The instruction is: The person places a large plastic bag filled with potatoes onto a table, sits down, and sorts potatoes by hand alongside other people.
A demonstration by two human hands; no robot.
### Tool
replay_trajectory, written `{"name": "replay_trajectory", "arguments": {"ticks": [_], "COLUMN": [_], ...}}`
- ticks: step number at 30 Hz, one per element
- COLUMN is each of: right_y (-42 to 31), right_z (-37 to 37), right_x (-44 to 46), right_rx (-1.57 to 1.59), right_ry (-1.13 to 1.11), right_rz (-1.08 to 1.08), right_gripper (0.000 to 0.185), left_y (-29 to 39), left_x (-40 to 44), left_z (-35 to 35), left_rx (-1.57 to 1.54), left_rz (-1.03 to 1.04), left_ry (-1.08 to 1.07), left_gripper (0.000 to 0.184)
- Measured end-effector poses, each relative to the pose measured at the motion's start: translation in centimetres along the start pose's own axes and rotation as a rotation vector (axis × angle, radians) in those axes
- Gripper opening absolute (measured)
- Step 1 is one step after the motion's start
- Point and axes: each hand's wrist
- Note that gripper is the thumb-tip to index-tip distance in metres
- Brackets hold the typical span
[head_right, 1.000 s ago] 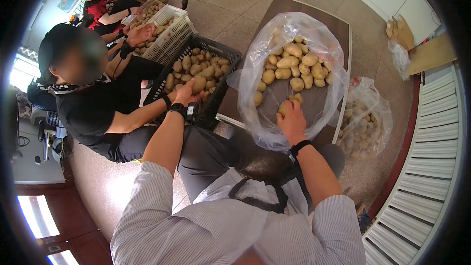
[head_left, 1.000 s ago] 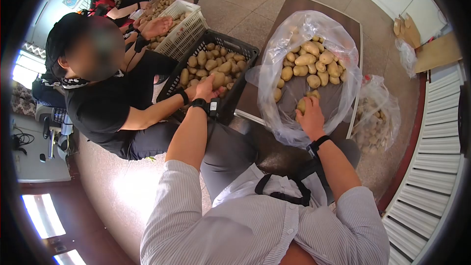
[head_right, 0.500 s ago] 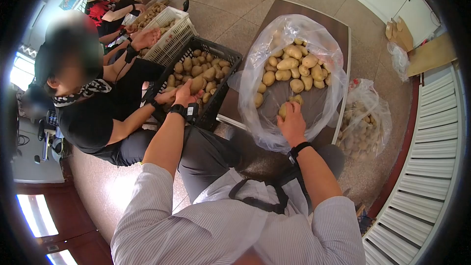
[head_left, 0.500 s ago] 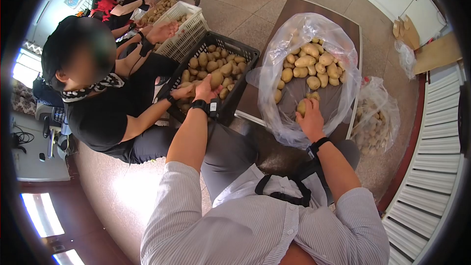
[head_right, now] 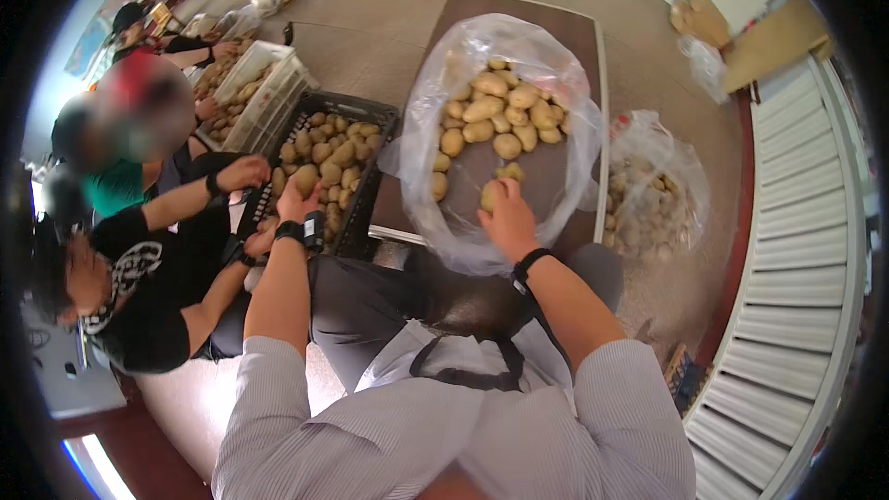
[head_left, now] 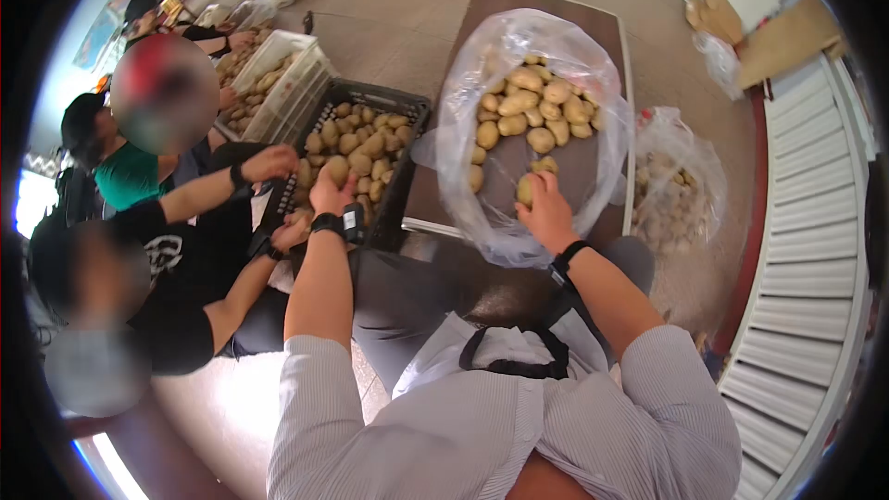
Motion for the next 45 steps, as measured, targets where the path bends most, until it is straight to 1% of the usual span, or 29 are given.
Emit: {"name": "replay_trajectory", "arguments": {"ticks": [1,2,4,5,7,8,9,10,11,13,15,16,17,18,21,23,24,25,26,27,29,30,31,33,37,41,42,43,45], "right_y": [0.0,0.0,0.2,0.0,0.1,0.2,0.4,0.4,0.2,0.2,-0.2,-0.3,-0.4,-0.5,-0.9,-0.7,-0.7,-0.9,-0.6,-0.8,-0.7,-0.8,-0.9,-0.7,-1.1,-1.0,-1.2,-1.4,-1.3], "right_z": [0.0,-0.1,-0.1,-0.7,-0.6,-0.7,-0.8,-0.9,-0.8,-0.9,-0.7,-0.8,-0.7,-0.5,-0.7,-0.4,-0.3,-0.3,-0.1,-0.2,0.0,0.0,0.1,0.4,0.8,1.1,0.9,0.6,0.7], "right_x": [-0.1,-0.2,-0.2,1.2,1.2,1.0,0.9,0.7,0.7,1.1,1.3,1.2,1.1,1.1,1.0,0.8,0.7,0.5,0.7,0.5,0.3,0.1,0.0,0.1,-0.3,-0.3,-0.4,-0.5,-0.5], "right_rx": [0.025,0.024,0.027,0.039,0.039,0.041,0.036,0.057,0.084,0.076,0.064,0.066,0.061,0.053,0.039,0.031,0.016,0.021,0.016,0.010,0.029,0.020,0.011,0.036,-0.002,-0.111,-0.137,-0.164,-0.159], "right_ry": [-0.014,-0.014,-0.022,-0.091,-0.073,-0.067,-0.058,-0.049,-0.045,-0.042,-0.042,-0.060,-0.058,-0.055,-0.075,-0.068,-0.063,-0.062,-0.059,-0.048,-0.046,-0.050,-0.054,-0.057,-0.029,-0.082,-0.135,-0.187,-0.188], "right_rz": [-0.006,-0.006,0.009,0.047,0.050,0.045,0.058,0.046,0.025,0.021,0.030,0.047,0.043,0.042,0.044,0.022,0.021,0.005,0.004,-0.003,-0.029,-0.021,-0.014,-0.043,-0.120,-0.179,-0.201,-0.220,-0.242], "right_gripper": [0.053,0.053,0.054,0.055,0.055,0.055,0.055,0.055,0.055,0.055,0.055,0.055,0.055,0.056,0.057,0.059,0.060,0.060,0.062,0.063,0.064,0.065,0.066,0.067,0.067,0.068,0.067,0.066,0.065], "left_y": [-0.8,-5.0,-10.6,-8.2,-3.9,-6.8,-4.2,-1.5,-0.4,-1.6,-4.6,-6.2,-5.8,-5.1,-3.4,-2.2,-1.7,-0.5,0.7,2.6,3.5,4.2,5.6,5.8,8.9,10.2,10.4,10.6,11.0], "left_x": [-0.1,0.3,0.6,1.0,1.3,1.0,1.8,2.6,2.2,1.5,1.6,1.6,1.3,1.4,1.9,2.2,2.2,2.2,2.7,2.8,2.5,2.2,2.2,2.4,2.0,2.0,2.0,2.1,2.2], "left_z": [0.5,3.1,7.1,5.1,1.4,3.4,2.0,0.6,1.0,1.0,2.1,2.7,2.6,2.5,2.1,1.9,1.6,1.3,1.5,0.4,0.8,0.4,0.0,0.6,-1.2,-1.0,-0.9,-1.0,-1.0], "left_rx": [-0.063,-0.203,-0.392,-0.198,0.201,-0.217,-0.847,-1.379,-1.379,-0.558,0.187,0.538,0.637,0.645,0.637,0.591,0.385,-0.062,-0.695,-1.091,-0.960,-1.061,-1.042,-1.033,-1.008,-1.088,-1.043,-1.046,-1.111], "left_rz": [-0.066,-0.098,-0.171,-0.207,-0.238,-0.359,-0.741,-1.178,-1.174,-0.577,-0.275,-0.124,-0.110,-0.136,-0.210,-0.284,-0.397,-0.639,-0.952,-1.202,-0.954,-0.935,-0.909,-0.851,-0.783,-0.720,-0.702,-0.700,-0.727], "left_ry": [-0.025,0.001,0.068,-0.022,-0.225,-0.140,-0.062,0.259,0.258,-0.104,-0.356,-0.406,-0.464,-0.508,-0.549,-0.545,-0.471,-0.284,0.002,0.267,0.229,0.228,0.260,0.134,0.052,0.017,0.001,0.005,-0.033], "left_gripper": [0.056,0.057,0.060,0.058,0.054,0.050,0.047,0.045,0.045,0.043,0.050,0.056,0.049,0.042,0.021,0.012,0.011,0.012,0.016,0.020,0.028,0.028,0.030,0.026,0.026,0.023,0.025,0.025,0.027]}}
Point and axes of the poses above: each hand's wrist, its own x-axis towards the middle knuckle, its own z-axis out of the palm, y = z × x, and after that the axes turned 6 degrees about z, right-handed
